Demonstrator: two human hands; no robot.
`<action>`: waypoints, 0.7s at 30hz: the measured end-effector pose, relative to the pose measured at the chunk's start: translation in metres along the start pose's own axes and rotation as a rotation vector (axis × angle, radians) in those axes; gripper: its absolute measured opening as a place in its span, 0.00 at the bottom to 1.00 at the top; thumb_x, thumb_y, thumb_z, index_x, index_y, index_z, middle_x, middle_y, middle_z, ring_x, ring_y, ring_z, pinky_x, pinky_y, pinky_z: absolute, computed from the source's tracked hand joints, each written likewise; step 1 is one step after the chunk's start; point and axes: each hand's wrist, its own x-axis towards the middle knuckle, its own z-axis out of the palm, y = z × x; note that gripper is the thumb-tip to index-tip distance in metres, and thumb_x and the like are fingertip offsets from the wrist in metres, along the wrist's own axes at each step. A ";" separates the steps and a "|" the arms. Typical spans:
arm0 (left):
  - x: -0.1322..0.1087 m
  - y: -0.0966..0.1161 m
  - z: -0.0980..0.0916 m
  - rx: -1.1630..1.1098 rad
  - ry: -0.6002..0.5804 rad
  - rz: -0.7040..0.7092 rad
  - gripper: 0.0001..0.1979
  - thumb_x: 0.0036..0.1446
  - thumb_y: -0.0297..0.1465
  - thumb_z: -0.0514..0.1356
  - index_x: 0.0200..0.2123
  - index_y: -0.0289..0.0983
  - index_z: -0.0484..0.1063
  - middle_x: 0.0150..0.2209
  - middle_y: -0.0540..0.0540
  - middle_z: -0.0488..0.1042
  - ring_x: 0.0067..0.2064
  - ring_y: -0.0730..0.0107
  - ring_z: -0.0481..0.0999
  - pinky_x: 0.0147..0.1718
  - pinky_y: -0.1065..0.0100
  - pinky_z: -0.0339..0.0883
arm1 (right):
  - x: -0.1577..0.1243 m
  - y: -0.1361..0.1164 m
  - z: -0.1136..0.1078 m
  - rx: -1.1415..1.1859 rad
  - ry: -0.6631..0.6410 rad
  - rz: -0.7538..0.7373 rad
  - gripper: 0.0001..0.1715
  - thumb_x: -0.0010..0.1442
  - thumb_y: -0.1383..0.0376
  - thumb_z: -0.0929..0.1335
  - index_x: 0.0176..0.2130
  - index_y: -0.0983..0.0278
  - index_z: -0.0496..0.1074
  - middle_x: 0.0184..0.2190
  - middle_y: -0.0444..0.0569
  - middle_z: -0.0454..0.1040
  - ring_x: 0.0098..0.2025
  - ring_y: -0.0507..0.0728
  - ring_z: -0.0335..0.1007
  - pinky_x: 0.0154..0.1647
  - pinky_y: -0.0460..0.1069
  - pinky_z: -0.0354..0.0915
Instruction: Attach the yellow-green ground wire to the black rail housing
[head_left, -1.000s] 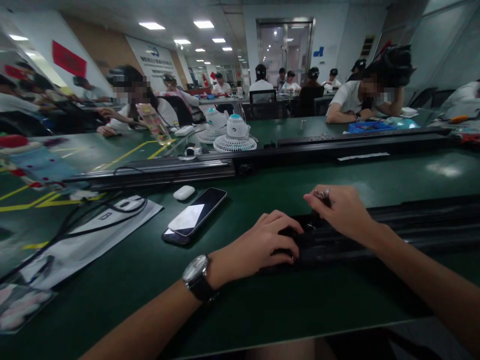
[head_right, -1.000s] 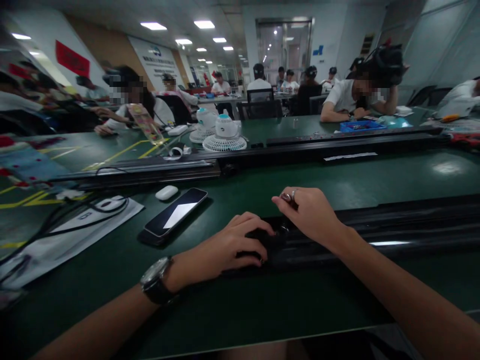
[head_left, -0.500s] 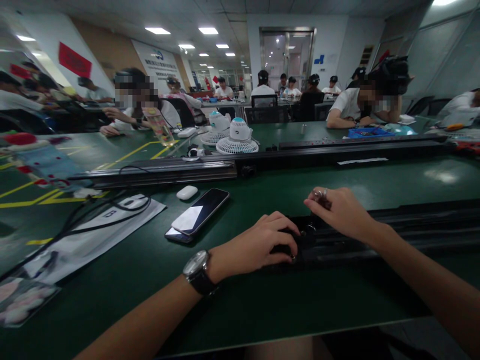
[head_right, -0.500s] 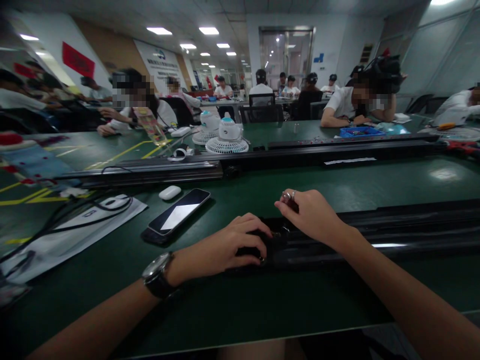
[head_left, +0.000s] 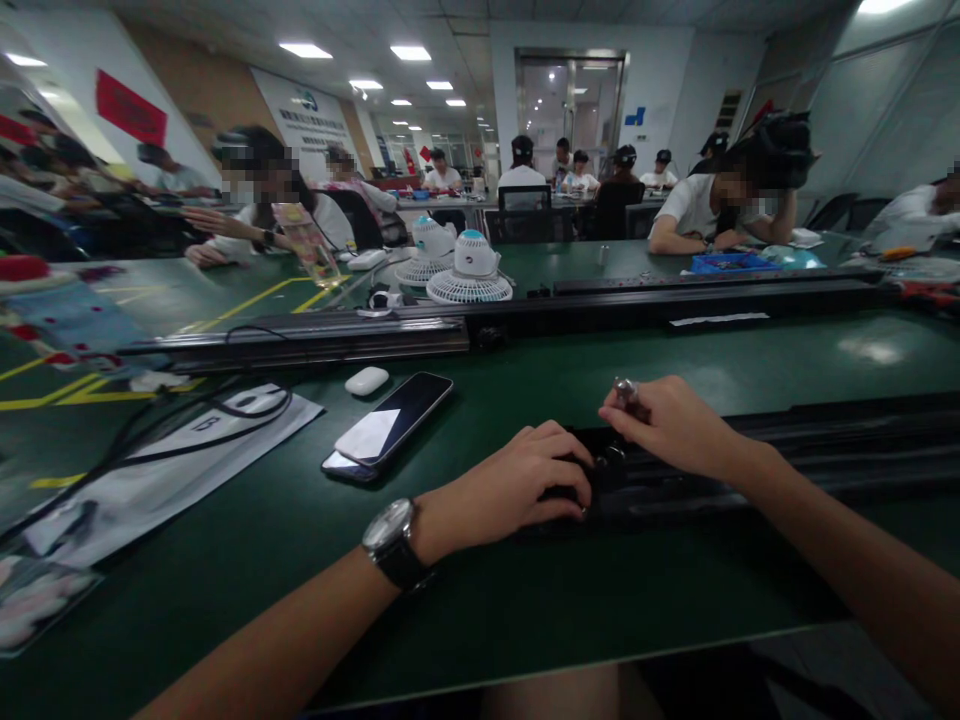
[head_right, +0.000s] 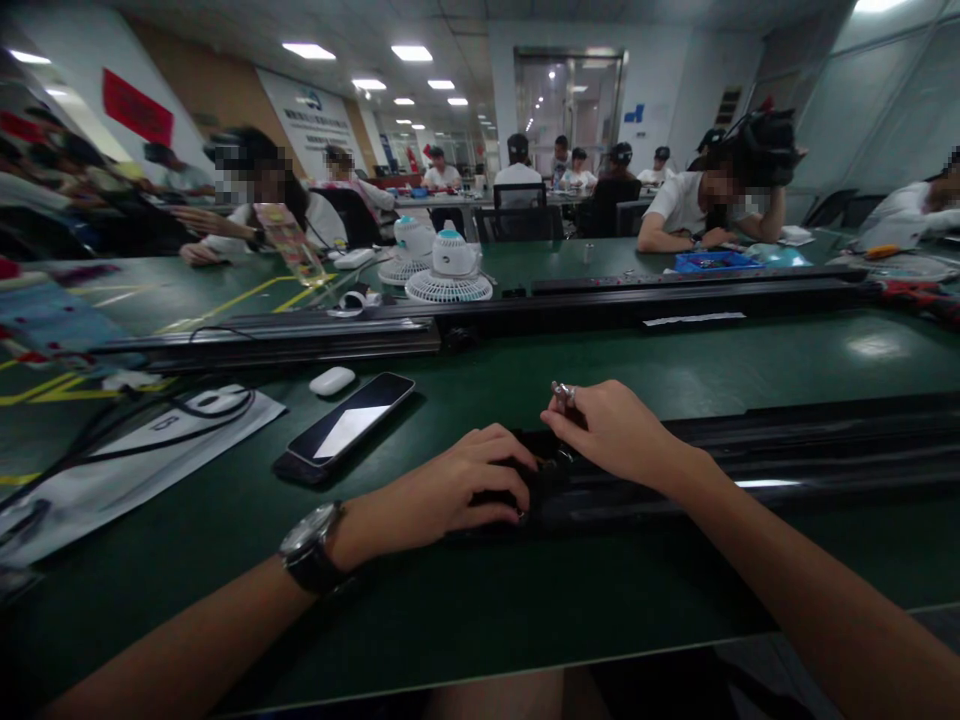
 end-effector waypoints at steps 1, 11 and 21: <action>0.000 0.000 0.000 -0.003 -0.002 -0.001 0.05 0.63 0.32 0.64 0.41 0.41 0.78 0.52 0.45 0.72 0.58 0.61 0.66 0.57 0.57 0.62 | 0.000 0.000 0.000 0.004 0.010 0.004 0.14 0.69 0.62 0.65 0.34 0.64 0.76 0.24 0.44 0.76 0.26 0.53 0.72 0.30 0.48 0.60; -0.002 0.001 -0.004 -0.016 -0.013 -0.016 0.05 0.62 0.32 0.65 0.41 0.41 0.78 0.52 0.46 0.72 0.57 0.63 0.66 0.56 0.60 0.61 | -0.002 -0.008 0.005 0.204 0.042 0.089 0.12 0.70 0.62 0.65 0.37 0.65 0.75 0.24 0.44 0.78 0.22 0.53 0.76 0.26 0.46 0.68; -0.004 0.002 -0.006 0.001 -0.028 -0.027 0.04 0.63 0.32 0.64 0.41 0.41 0.77 0.52 0.46 0.72 0.55 0.63 0.67 0.54 0.61 0.61 | -0.005 -0.010 0.007 0.127 0.006 0.028 0.09 0.68 0.66 0.65 0.35 0.63 0.73 0.23 0.42 0.76 0.23 0.52 0.75 0.26 0.45 0.65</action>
